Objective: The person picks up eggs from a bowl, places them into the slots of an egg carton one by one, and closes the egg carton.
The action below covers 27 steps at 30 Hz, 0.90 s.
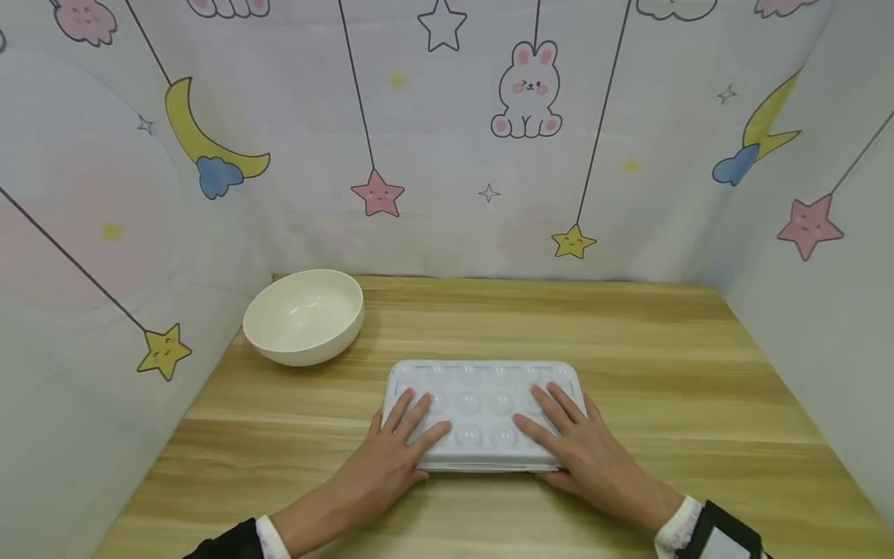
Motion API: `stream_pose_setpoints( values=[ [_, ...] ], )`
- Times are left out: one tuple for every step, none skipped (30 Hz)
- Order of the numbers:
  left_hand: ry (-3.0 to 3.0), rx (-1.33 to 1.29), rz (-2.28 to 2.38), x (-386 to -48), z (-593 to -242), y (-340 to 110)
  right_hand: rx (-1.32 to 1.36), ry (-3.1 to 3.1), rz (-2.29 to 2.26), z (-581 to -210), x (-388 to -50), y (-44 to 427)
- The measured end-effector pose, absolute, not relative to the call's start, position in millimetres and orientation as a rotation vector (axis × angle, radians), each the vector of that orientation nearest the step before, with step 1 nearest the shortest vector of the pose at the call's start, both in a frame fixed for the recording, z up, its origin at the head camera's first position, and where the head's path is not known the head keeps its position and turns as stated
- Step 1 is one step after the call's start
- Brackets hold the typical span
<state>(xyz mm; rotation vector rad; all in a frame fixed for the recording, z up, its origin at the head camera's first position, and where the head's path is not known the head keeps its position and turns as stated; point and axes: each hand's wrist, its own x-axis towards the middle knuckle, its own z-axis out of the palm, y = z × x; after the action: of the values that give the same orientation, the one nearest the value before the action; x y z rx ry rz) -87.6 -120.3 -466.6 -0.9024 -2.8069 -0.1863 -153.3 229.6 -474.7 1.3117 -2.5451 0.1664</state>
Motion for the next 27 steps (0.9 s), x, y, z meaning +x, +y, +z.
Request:
stream_pose_setpoints(
  values=[
    [-2.806, -0.903, -0.185, -89, -466, -121, 1.315, -2.551, 0.173, -474, -155, 229],
    [-2.803, -0.903, -0.179, -90, -465, -122, 1.316, -2.556, 0.176, -473, -157, 228],
    [-2.797, -0.907, -0.176, -92, -465, -122, 1.315, -2.562, 0.178, -473, -159, 228],
    [-2.793, -0.911, -0.177, -94, -464, -123, 1.315, -2.567, 0.183, -472, -160, 227],
    [-2.79, -0.914, -0.181, -95, -464, -124, 1.313, -2.57, 0.187, -471, -162, 227],
    [-2.785, -0.917, -0.185, -96, -463, -125, 1.311, -2.573, 0.198, -471, -162, 227],
    [-2.785, -0.918, -0.185, -98, -463, -125, 1.307, -2.575, 0.21, -470, -163, 226],
    [-2.786, -0.917, -0.189, -99, -463, -126, 1.301, -2.58, 0.217, -470, -163, 226],
    [-2.79, -0.915, -0.201, -100, -462, -126, 1.297, -2.586, 0.227, -470, -164, 226],
    [-2.796, -0.913, -0.209, -101, -462, -126, 1.293, -2.593, 0.235, -469, -164, 225],
    [-2.804, -0.908, -0.222, -101, -462, -126, 1.288, -2.601, 0.242, -469, -164, 225],
    [-2.809, -0.903, -0.233, -102, -461, -127, 1.283, -2.611, 0.247, -468, -165, 225],
    [-2.818, -0.898, -0.241, -103, -461, -127, 1.28, -2.621, 0.256, -467, -165, 225],
    [-2.825, -0.893, -0.255, -103, -460, -127, 1.278, -2.632, 0.26, -467, -165, 224],
    [-2.83, -0.892, -0.266, -104, -458, -128, 1.276, -2.643, 0.265, -466, -166, 223],
    [-2.838, -0.892, -0.272, -104, -457, -128, 1.275, -2.653, 0.269, -465, -166, 223],
    [-2.852, -0.891, -0.283, -104, -455, -129, 1.274, -2.665, 0.277, -464, -166, 222],
    [-2.867, -0.894, -0.299, -105, -453, -129, 1.272, -2.676, 0.285, -463, -167, 222],
    [-2.886, -0.898, -0.313, -105, -451, -130, 1.273, -2.683, 0.295, -463, -167, 222],
    [-2.901, -0.903, -0.333, -104, -449, -131, 1.273, -2.692, 0.299, -463, -167, 222],
    [-2.919, -0.904, -0.354, -104, -447, -132, 1.274, -2.695, 0.309, -463, -168, 223],
    [-2.93, -0.905, -0.373, -103, -445, -132, 1.277, -2.691, 0.32, -462, -168, 223],
    [-2.94, -0.898, -0.392, -103, -444, -134, 1.278, -2.688, 0.334, -462, -167, 225],
    [-2.941, -0.889, -0.405, -102, -444, -135, 1.28, -2.685, 0.345, -462, -167, 227],
    [-2.936, -0.877, -0.407, -101, -443, -137, 1.28, -2.679, 0.358, -462, -167, 229],
    [-2.924, -0.859, -0.406, -100, -442, -139, 1.28, -2.676, 0.371, -462, -167, 231],
    [-2.912, -0.837, -0.403, -100, -442, -142, 1.277, -2.672, 0.383, -461, -166, 234]
  ],
)
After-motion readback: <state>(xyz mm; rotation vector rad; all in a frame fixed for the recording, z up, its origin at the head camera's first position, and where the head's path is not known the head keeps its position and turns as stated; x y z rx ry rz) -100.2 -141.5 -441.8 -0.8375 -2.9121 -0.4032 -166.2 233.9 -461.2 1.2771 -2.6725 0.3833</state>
